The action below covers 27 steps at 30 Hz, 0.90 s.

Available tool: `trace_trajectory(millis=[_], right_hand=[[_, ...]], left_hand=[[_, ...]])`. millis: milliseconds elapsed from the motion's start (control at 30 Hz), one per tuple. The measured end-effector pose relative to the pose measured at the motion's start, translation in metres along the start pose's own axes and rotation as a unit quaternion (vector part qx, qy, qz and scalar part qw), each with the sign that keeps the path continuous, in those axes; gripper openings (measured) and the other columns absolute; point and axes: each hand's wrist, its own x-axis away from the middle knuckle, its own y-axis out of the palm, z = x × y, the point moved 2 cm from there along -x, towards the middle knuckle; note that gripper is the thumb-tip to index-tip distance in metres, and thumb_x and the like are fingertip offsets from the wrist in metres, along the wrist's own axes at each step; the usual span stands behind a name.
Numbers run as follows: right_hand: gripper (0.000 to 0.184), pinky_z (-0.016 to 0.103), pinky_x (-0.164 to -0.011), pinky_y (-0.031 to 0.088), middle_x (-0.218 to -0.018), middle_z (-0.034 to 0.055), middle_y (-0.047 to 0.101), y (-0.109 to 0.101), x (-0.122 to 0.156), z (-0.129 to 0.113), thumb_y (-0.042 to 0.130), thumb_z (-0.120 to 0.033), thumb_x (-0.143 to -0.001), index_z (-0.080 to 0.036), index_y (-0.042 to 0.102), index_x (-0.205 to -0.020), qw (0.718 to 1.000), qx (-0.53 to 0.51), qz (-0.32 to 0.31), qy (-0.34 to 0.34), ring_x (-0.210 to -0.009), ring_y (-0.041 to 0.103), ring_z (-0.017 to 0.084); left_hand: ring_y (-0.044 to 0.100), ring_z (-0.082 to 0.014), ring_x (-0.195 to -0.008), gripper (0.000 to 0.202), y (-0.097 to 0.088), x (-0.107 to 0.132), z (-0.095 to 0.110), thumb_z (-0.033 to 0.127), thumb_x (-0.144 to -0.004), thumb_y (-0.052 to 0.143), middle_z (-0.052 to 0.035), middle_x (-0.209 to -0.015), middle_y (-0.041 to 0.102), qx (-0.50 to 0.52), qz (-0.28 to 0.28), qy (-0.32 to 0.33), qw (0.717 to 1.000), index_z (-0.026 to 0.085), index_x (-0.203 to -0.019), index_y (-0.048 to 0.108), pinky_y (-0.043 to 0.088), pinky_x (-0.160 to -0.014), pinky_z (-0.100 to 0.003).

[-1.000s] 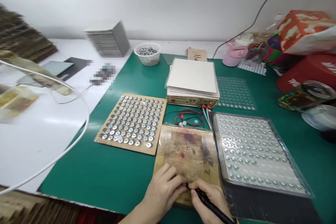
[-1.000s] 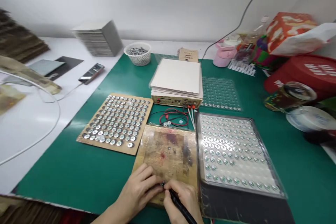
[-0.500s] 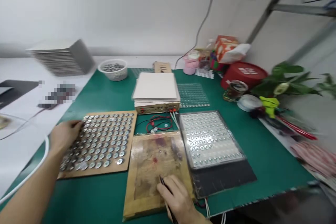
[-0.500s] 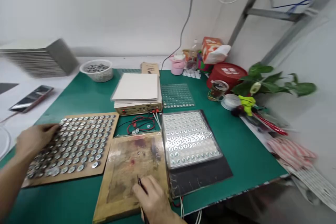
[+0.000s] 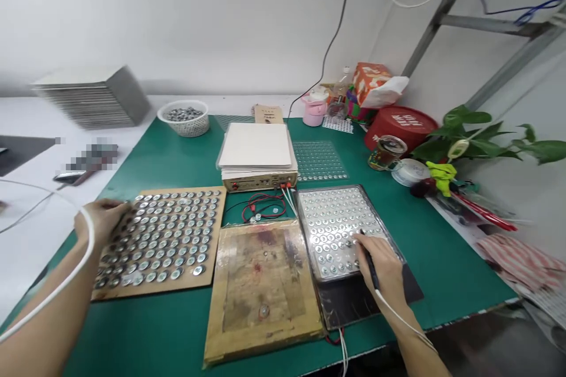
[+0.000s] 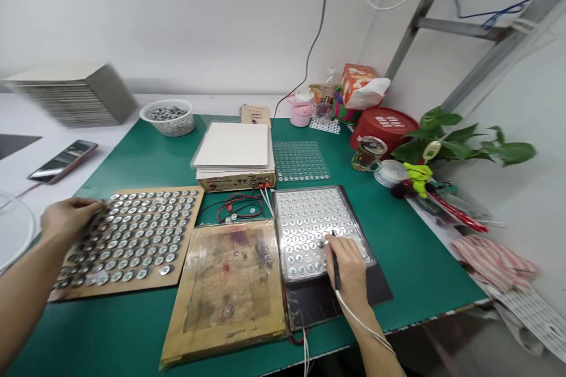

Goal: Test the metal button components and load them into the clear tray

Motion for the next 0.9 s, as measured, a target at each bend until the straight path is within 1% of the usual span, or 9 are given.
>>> trace_trajectory(millis=[133, 233, 300, 400, 467, 533, 667, 800, 900], right_hand=[[0.013, 0.036, -0.08, 0.048, -0.089, 0.0086, 0.068, -0.013, -0.003, -0.011, 0.055, -0.025, -0.092, -0.017, 0.065, -0.097, 0.998, -0.018, 0.063, -0.002, -0.085, 0.063, 0.024], [0.008, 0.034, -0.08, 0.047, -0.087, 0.0068, 0.068, -0.017, -0.002, -0.037, 0.059, -0.017, -0.09, -0.018, 0.065, -0.093, 0.994, -0.086, 0.067, -0.008, -0.083, 0.064, 0.022], [0.011, 0.033, -0.079, 0.048, -0.086, 0.0057, 0.067, -0.011, 0.002, -0.062, 0.058, -0.012, -0.089, -0.019, 0.064, -0.094, 0.986, -0.163, 0.014, -0.022, -0.082, 0.063, 0.021], [0.018, 0.031, -0.077, 0.049, -0.083, 0.0049, 0.067, 0.008, 0.011, -0.102, 0.055, -0.008, -0.088, -0.019, 0.063, -0.098, 0.956, -0.272, -0.081, -0.072, -0.081, 0.062, 0.02], [0.019, 0.03, -0.074, 0.05, -0.081, 0.0054, 0.065, 0.021, 0.017, -0.122, 0.052, -0.007, -0.089, -0.018, 0.064, -0.098, 0.935, -0.317, -0.135, -0.089, -0.079, 0.062, 0.019], [0.018, 0.029, -0.069, 0.05, -0.079, 0.0056, 0.064, 0.032, 0.02, -0.133, 0.049, -0.008, -0.09, -0.018, 0.064, -0.095, 0.921, -0.338, -0.174, -0.08, -0.076, 0.06, 0.019], [0.018, 0.029, -0.065, 0.048, -0.076, 0.0052, 0.063, 0.043, 0.022, -0.137, 0.047, -0.011, -0.092, -0.018, 0.064, -0.092, 0.916, -0.346, -0.195, -0.051, -0.073, 0.059, 0.018], [0.018, 0.027, -0.067, 0.049, -0.081, 0.0044, 0.066, 0.044, 0.026, -0.13, 0.047, -0.014, -0.094, -0.02, 0.064, -0.096, 0.918, -0.347, -0.192, -0.012, -0.075, 0.063, 0.018], [0.017, 0.024, -0.072, 0.052, -0.088, 0.0042, 0.07, 0.044, 0.031, -0.123, 0.049, -0.019, -0.094, -0.021, 0.061, -0.104, 0.915, -0.356, -0.183, 0.055, -0.08, 0.067, 0.017]], left_hand=[[0.051, -0.0069, -0.048, 0.032, -0.009, 0.017, 0.011, 0.042, -0.072, 0.062, 0.0082, -0.048, 0.053, 0.012, -0.016, -0.047, 0.999, 0.011, -0.072, 0.068, 0.046, -0.056, -0.02], [0.062, -0.0085, -0.069, 0.025, -0.023, 0.062, 0.03, 0.039, -0.075, 0.062, 0.008, -0.07, 0.065, 0.078, -0.05, 0.006, 0.996, 0.016, -0.084, 0.068, 0.047, -0.067, -0.018], [0.063, -0.0109, -0.076, 0.021, -0.032, 0.108, 0.047, 0.037, -0.077, 0.062, 0.0063, -0.078, 0.068, 0.156, -0.105, 0.077, 0.979, 0.018, -0.083, 0.067, 0.047, -0.071, -0.02], [0.062, -0.0139, -0.073, 0.017, -0.036, 0.184, 0.07, 0.034, -0.082, 0.059, 0.0026, -0.078, 0.068, 0.246, -0.246, 0.164, 0.923, 0.02, -0.077, 0.065, 0.048, -0.067, -0.023], [0.06, -0.0155, -0.074, 0.014, -0.035, 0.226, 0.082, 0.028, -0.083, 0.058, 0.001, -0.076, 0.066, 0.254, -0.336, 0.209, 0.883, 0.02, -0.073, 0.063, 0.047, -0.066, -0.024], [0.058, -0.0173, -0.077, 0.013, -0.031, 0.254, 0.09, 0.02, -0.082, 0.059, 0.0, -0.075, 0.064, 0.219, -0.402, 0.244, 0.855, 0.02, -0.069, 0.062, 0.046, -0.067, -0.026], [0.055, -0.0202, -0.079, 0.008, -0.028, 0.269, 0.099, 0.014, -0.079, 0.063, -0.0009, -0.078, 0.062, 0.136, -0.454, 0.258, 0.842, 0.02, -0.073, 0.061, 0.044, -0.069, -0.03], [0.054, -0.0203, -0.079, 0.009, -0.03, 0.264, 0.101, 0.012, -0.078, 0.063, -0.0005, -0.077, 0.06, 0.124, -0.452, 0.242, 0.849, 0.02, -0.081, 0.06, 0.045, -0.07, -0.031], [0.053, -0.0203, -0.08, 0.008, -0.029, 0.268, 0.097, 0.013, -0.081, 0.061, -0.0015, -0.079, 0.06, 0.141, -0.436, 0.25, 0.853, 0.02, -0.084, 0.061, 0.045, -0.069, -0.031]])
